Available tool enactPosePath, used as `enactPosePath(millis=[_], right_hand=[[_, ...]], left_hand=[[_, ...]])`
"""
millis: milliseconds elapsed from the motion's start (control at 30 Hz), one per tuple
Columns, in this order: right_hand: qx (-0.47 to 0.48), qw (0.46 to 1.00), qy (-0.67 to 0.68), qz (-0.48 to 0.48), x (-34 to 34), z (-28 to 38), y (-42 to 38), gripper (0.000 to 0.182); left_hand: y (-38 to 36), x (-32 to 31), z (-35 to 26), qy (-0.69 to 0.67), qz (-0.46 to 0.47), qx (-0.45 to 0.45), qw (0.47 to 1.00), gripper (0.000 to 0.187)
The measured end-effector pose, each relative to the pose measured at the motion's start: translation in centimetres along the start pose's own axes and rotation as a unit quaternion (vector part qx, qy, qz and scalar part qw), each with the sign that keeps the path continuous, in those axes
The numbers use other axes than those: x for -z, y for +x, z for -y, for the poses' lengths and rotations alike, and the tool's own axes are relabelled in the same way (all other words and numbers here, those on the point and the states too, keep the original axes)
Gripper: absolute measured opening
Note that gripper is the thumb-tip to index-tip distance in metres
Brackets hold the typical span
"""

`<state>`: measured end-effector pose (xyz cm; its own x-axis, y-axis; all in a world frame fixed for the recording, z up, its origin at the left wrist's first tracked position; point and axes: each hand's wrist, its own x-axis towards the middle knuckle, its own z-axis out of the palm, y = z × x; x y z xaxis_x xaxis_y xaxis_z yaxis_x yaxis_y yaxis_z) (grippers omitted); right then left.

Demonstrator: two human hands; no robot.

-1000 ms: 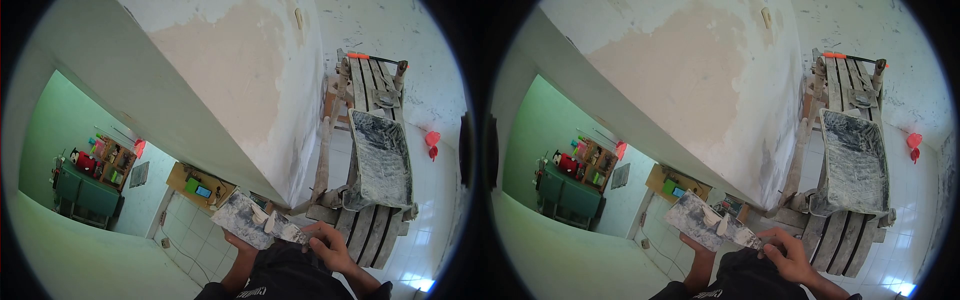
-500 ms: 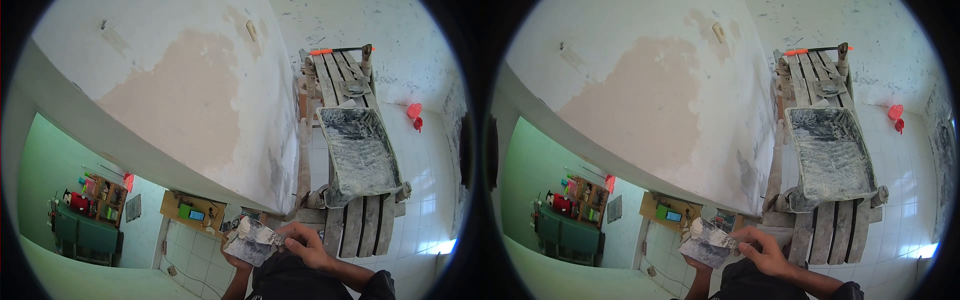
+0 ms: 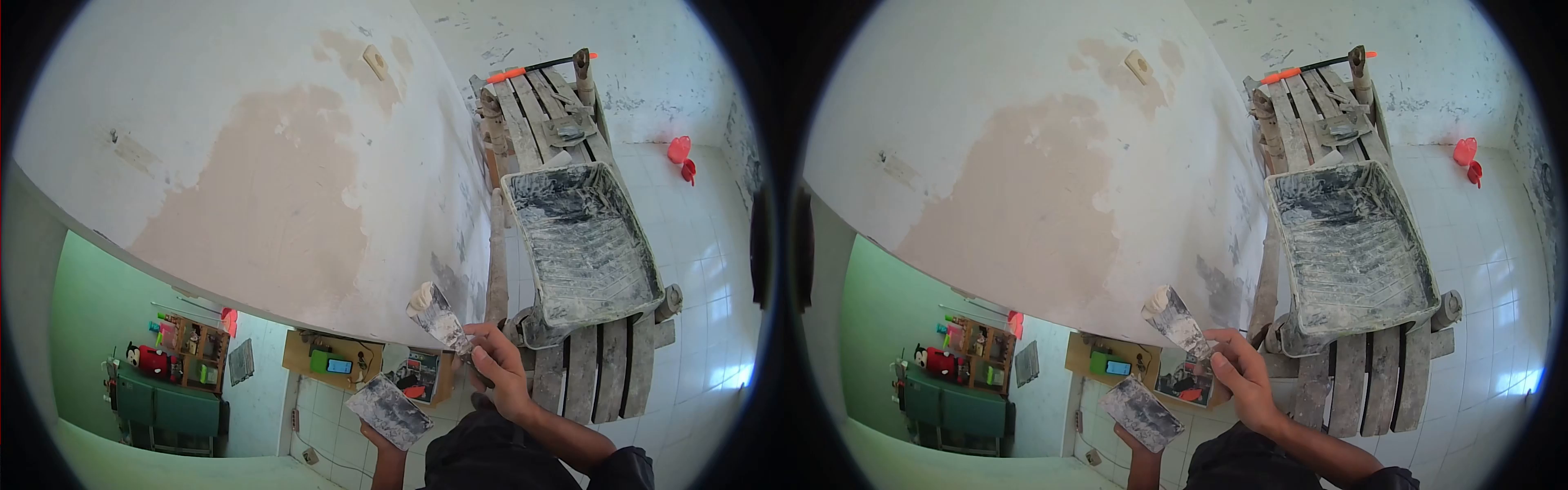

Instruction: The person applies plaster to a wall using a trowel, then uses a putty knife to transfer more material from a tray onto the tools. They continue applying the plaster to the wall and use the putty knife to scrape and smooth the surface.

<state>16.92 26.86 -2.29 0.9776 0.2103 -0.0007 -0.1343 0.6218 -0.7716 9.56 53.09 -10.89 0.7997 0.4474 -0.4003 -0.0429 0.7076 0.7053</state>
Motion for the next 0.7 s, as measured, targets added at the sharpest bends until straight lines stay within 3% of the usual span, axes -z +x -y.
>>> enactPosePath(millis=[100,167,367,500,567,700], right_hand=[[0.017,1.0,-0.008,-0.003,-0.1,-0.6,1.4,0.037],[0.019,1.0,-0.003,0.023,-0.4,-0.8,2.2,0.037],[0.035,0.999,-0.008,0.035,-2.4,-3.1,3.6,0.035],[0.045,0.998,-0.028,0.036,-3.7,-3.9,4.4,0.036],[0.095,0.986,-0.138,0.022,-3.9,-4.7,5.1,0.035],[0.059,0.994,-0.072,0.062,-4.9,-4.1,5.8,0.036]], left_hand=[[-0.5,-1.2,-0.2,0.015,-0.036,-0.005,0.999,0.056],[-0.7,-0.8,-0.2,0.013,0.034,0.015,0.999,0.059],[-0.6,1.2,0.5,0.087,0.069,-0.02,0.994,0.066],[-0.7,1.2,0.4,0.088,0.029,-0.011,0.996,0.067],[-0.7,1.7,0.5,0.071,-0.005,-0.023,0.997,0.067],[-1.3,0.7,0.0,0.07,-0.009,-0.031,0.997,0.068]])
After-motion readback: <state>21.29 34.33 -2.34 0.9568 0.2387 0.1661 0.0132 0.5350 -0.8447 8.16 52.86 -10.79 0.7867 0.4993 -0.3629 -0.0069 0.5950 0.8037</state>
